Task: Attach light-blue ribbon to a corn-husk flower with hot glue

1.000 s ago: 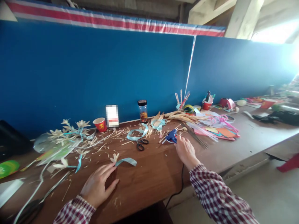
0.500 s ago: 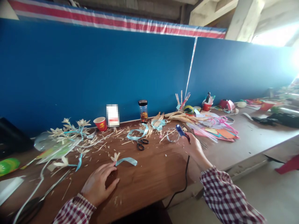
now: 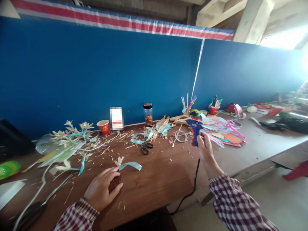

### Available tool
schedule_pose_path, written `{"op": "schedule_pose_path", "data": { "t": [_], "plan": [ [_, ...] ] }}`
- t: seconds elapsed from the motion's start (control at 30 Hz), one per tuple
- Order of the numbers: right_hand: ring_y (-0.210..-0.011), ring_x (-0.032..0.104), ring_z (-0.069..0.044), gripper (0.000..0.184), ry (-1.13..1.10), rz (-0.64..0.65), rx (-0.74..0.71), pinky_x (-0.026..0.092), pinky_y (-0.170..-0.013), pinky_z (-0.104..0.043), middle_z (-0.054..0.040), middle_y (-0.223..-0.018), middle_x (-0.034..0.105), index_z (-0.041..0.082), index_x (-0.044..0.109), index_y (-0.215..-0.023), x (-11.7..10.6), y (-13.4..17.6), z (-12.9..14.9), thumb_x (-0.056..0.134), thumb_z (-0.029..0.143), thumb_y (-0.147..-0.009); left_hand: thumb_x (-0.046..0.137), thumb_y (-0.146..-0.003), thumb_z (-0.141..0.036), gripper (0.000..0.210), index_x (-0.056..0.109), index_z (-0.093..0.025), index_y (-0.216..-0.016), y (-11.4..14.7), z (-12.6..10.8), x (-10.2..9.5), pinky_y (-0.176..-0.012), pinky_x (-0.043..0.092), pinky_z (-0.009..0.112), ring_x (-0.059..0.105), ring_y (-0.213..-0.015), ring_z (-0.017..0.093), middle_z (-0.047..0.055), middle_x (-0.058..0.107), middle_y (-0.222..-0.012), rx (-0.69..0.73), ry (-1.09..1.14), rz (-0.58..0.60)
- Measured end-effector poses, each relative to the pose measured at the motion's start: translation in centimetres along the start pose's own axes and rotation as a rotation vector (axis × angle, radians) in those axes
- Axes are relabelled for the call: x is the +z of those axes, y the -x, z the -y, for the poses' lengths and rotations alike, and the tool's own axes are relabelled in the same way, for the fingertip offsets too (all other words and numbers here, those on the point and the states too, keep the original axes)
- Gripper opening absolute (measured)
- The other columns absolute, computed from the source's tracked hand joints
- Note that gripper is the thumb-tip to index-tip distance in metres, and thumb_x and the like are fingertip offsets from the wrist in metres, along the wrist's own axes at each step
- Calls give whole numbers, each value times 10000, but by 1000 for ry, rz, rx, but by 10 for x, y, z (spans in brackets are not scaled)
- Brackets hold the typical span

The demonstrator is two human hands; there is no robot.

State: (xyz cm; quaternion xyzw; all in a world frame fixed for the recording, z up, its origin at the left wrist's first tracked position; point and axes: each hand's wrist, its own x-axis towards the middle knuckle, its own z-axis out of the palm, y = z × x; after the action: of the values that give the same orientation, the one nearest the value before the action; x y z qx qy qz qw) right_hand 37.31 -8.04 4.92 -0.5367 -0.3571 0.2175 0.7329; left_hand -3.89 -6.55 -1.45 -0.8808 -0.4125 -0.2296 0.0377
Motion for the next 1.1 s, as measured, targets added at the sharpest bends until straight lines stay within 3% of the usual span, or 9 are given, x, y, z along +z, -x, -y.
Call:
{"op": "schedule_pose_path", "data": {
  "t": [0.13, 0.23, 0.33, 0.4, 0.53, 0.7, 1.1],
  "plan": [
    [-498, 475, -86, 331, -169, 105, 241, 399, -424, -187, 40, -633, 508, 204, 512, -815, 23, 31, 13, 689, 440, -665, 571, -758, -340, 226, 559, -200, -935, 1, -4, -3, -875, 471, 484, 532, -1082, 289, 108, 598, -1191, -16, 1, -13],
    [-489, 433, -67, 339, -215, 316, 397, 358, -408, -167, 36, -608, 472, 179, 508, -726, 40, 59, 11, 740, 415, -650, 588, -740, -354, 262, 567, -191, -944, 2, -8, -6, -899, 455, 488, 523, -1094, 296, 114, 588, -1206, -32, 18, 9],
    [-489, 407, -64, 320, -208, 555, 533, 340, -414, -176, 31, -618, 462, 173, 527, -783, 58, 85, 12, 697, 434, -710, 600, -724, -347, 265, 577, -190, -937, 2, -10, -9, -905, 448, 492, 524, -1092, 301, 118, 581, -1211, -48, 34, 7],
    [-494, 409, -68, 335, -140, 727, 567, 345, -431, -187, 20, -642, 480, 173, 532, -851, 70, 101, 16, 635, 478, -758, 607, -717, -347, 273, 579, -187, -937, 1, -12, -11, -911, 442, 496, 522, -1091, 303, 123, 583, -1199, -62, 50, 2],
    [-524, 426, -89, 379, -20, 1004, 497, 393, -493, -223, 22, -634, 474, 183, 511, -847, 97, 123, 22, 544, 557, -791, 616, -708, -347, 272, 580, -189, -926, 1, -14, -13, -900, 450, 479, 528, -1074, 294, 126, 567, -1195, -93, 85, -12],
    [-453, 361, -83, 460, 79, 1038, 464, 344, -440, -223, 42, -530, 411, 188, 464, -693, 124, 134, 16, 428, 632, -807, 613, -717, -361, 300, 577, -178, -952, 3, -12, -11, -910, 441, 480, 519, -1077, 297, 121, 601, -1086, -62, 98, -20],
    [-399, 362, -72, 541, 232, 1057, 468, 299, -397, -207, 54, -515, 415, 138, 561, -831, 140, 132, -11, 374, 645, -822, 610, -721, -388, 316, 599, -169, -948, 1, -12, -14, -911, 439, 483, 521, -1072, 301, 116, 615, -1071, -82, 114, 8]
  ]
}}
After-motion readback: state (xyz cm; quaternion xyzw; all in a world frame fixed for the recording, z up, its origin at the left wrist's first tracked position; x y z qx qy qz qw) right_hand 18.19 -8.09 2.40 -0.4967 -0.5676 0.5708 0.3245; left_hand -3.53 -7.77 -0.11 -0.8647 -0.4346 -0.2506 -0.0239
